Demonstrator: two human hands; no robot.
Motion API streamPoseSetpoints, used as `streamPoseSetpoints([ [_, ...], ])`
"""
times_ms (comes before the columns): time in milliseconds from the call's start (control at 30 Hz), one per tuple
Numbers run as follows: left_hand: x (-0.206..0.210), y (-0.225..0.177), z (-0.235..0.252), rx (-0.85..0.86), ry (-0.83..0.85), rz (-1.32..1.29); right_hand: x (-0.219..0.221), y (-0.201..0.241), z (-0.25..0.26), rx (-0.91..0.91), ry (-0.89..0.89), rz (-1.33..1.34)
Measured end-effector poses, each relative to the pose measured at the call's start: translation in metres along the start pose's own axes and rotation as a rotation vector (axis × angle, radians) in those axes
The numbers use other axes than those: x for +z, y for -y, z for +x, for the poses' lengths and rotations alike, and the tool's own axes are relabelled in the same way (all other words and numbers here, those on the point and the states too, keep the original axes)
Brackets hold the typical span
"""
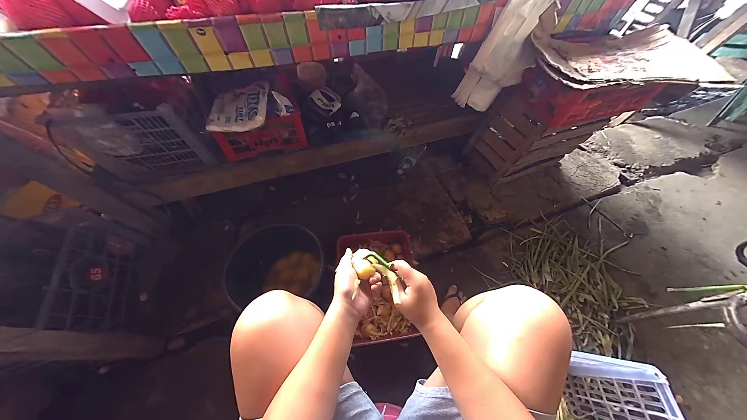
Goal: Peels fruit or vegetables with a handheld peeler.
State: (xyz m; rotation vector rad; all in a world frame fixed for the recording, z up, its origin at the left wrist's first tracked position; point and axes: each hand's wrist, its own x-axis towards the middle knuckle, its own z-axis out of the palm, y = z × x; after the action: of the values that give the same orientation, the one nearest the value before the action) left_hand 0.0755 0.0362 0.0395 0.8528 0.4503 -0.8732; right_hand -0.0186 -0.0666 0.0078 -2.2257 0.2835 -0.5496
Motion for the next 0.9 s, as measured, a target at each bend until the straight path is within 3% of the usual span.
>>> streamPoseSetpoints([
  [267, -0.008, -0.004, 0.001, -0.025, 0.039, -0.029, -0.002, 0.000, -0.003, -0.099, 0.039, -0.103],
  [400, -0.003, -0.003, -0.002, 0.024, -0.047, 0.049, -0.003, -0.001, 0.000, -0.082, 0.061, -0.090],
  [600, -0.003, 0.007, 0.001, 0.060, -0.086, 0.162, -0.002, -0.005, 0.010, 0.071, 0.142, -0.057],
  [733, 0.002, 0.034, -0.010, 0.036, -0.080, 0.415, -0.009, -0.016, 0.029, 0.320, 0.233, -0.085],
  [900, 0.000, 0.013, -0.001, 0.033, -0.071, 0.099, -0.011, -0.017, 0.024, 0.308, 0.115, -0.022],
])
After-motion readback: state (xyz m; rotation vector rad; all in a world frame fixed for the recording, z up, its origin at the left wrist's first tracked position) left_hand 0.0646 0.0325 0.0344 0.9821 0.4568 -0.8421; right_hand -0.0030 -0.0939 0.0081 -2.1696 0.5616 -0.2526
